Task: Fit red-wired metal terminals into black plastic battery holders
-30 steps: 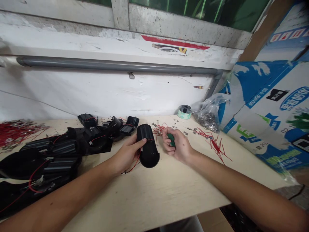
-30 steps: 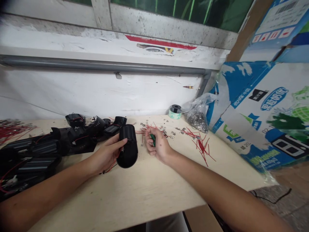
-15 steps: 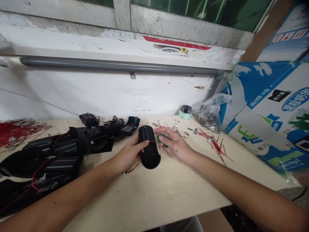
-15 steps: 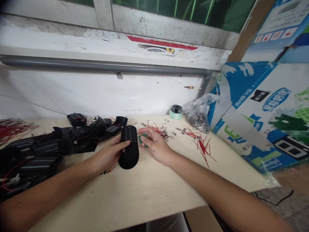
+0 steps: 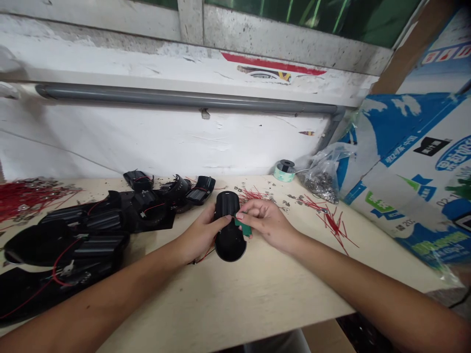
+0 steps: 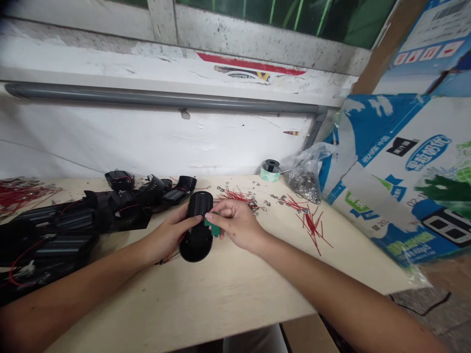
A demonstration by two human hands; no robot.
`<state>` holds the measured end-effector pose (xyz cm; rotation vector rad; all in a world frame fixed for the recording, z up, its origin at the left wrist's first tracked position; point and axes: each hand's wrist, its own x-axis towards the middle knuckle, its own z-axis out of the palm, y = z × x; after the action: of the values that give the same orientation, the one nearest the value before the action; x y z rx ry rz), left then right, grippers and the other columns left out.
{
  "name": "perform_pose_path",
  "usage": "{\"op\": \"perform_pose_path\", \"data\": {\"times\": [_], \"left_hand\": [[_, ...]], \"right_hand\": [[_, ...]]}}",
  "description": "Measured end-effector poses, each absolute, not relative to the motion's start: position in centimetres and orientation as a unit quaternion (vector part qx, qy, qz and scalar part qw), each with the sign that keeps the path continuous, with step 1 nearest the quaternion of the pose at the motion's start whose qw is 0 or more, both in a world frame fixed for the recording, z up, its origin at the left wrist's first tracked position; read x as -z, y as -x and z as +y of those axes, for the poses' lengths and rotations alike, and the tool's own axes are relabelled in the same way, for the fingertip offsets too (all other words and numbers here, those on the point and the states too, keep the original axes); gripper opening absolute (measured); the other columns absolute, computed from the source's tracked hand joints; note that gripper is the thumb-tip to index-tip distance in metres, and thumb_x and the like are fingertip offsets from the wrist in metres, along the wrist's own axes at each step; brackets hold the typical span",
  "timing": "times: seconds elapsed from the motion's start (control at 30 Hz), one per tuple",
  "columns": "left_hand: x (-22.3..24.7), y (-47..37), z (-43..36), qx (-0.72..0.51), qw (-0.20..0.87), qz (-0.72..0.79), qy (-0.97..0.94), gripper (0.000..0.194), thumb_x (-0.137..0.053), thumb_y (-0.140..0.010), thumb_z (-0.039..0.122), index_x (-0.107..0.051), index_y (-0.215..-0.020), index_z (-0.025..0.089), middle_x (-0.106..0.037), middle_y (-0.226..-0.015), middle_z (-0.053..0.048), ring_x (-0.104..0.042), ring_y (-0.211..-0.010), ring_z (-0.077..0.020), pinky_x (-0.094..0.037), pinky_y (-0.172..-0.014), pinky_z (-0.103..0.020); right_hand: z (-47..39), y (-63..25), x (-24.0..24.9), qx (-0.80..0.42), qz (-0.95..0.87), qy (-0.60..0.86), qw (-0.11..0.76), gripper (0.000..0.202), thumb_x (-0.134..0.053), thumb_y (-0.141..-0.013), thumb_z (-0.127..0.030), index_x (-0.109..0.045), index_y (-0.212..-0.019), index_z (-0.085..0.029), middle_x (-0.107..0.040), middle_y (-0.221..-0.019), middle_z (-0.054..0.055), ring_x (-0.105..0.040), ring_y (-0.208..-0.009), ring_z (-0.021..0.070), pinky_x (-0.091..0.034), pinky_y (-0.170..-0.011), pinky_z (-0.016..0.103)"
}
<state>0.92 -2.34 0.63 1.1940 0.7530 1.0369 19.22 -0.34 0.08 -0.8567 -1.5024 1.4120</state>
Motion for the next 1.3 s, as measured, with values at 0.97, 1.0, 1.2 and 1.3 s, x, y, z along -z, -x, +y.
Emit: {"op": "perform_pose_path", "data": {"times": [0.97,1.0,1.2,1.3], "left_hand": [[-2.4,-0.5,-3.4,-0.418,0.574,0.403,-0.578,0.034,-0.066,-0.082,0.033,-0.057,-0.112,0.019,-0.063,-0.066,0.002,-0.065,-0.069,-0.0198,-0.052,-0.067,-0.03],[-2.4,-0.5,-3.4,-0.423,0.57,0.398,-0.581,0.035,-0.067,-0.082,0.032,-0.058,-0.113,0.019,-0.063,-0.066,0.003,-0.064,-0.067,-0.0192,-0.051,-0.065,-0.029],[-2.6,-0.2,-3.7,-0.415,0.573,0.405,-0.579,0.042,-0.064,-0.084,0.032,-0.055,-0.122,0.02,-0.061,-0.068,0.003,-0.065,-0.077,-0.0211,-0.051,-0.067,-0.029],[-2.5,-0.3,-3.7,-0.398,0.586,0.417,-0.57,0.044,-0.064,-0.084,0.034,-0.052,-0.124,0.02,-0.062,-0.074,0.001,-0.065,-0.082,-0.0224,-0.051,-0.072,-0.031]], "right_hand": [[-0.5,-18.5,1.1,-0.608,-0.578,0.281,0.466,0.031,-0.082,-0.077,-0.038,-0.057,-0.076,-0.018,-0.059,-0.059,-0.004,-0.053,-0.041,0.0099,-0.048,-0.037,0.022],[-0.4,-18.6,1.2,-0.61,-0.575,0.281,0.467,0.03,-0.081,-0.078,-0.037,-0.057,-0.077,-0.018,-0.06,-0.06,-0.004,-0.053,-0.042,0.0099,-0.048,-0.037,0.022],[-0.1,-18.6,1.8,-0.605,-0.577,0.274,0.476,0.029,-0.08,-0.08,-0.036,-0.058,-0.076,-0.017,-0.06,-0.061,-0.003,-0.054,-0.044,0.0092,-0.047,-0.039,0.02],[-0.1,-18.6,1.8,-0.602,-0.579,0.273,0.478,0.031,-0.081,-0.079,-0.037,-0.058,-0.075,-0.017,-0.06,-0.059,-0.003,-0.054,-0.043,0.0093,-0.047,-0.038,0.02]]}}
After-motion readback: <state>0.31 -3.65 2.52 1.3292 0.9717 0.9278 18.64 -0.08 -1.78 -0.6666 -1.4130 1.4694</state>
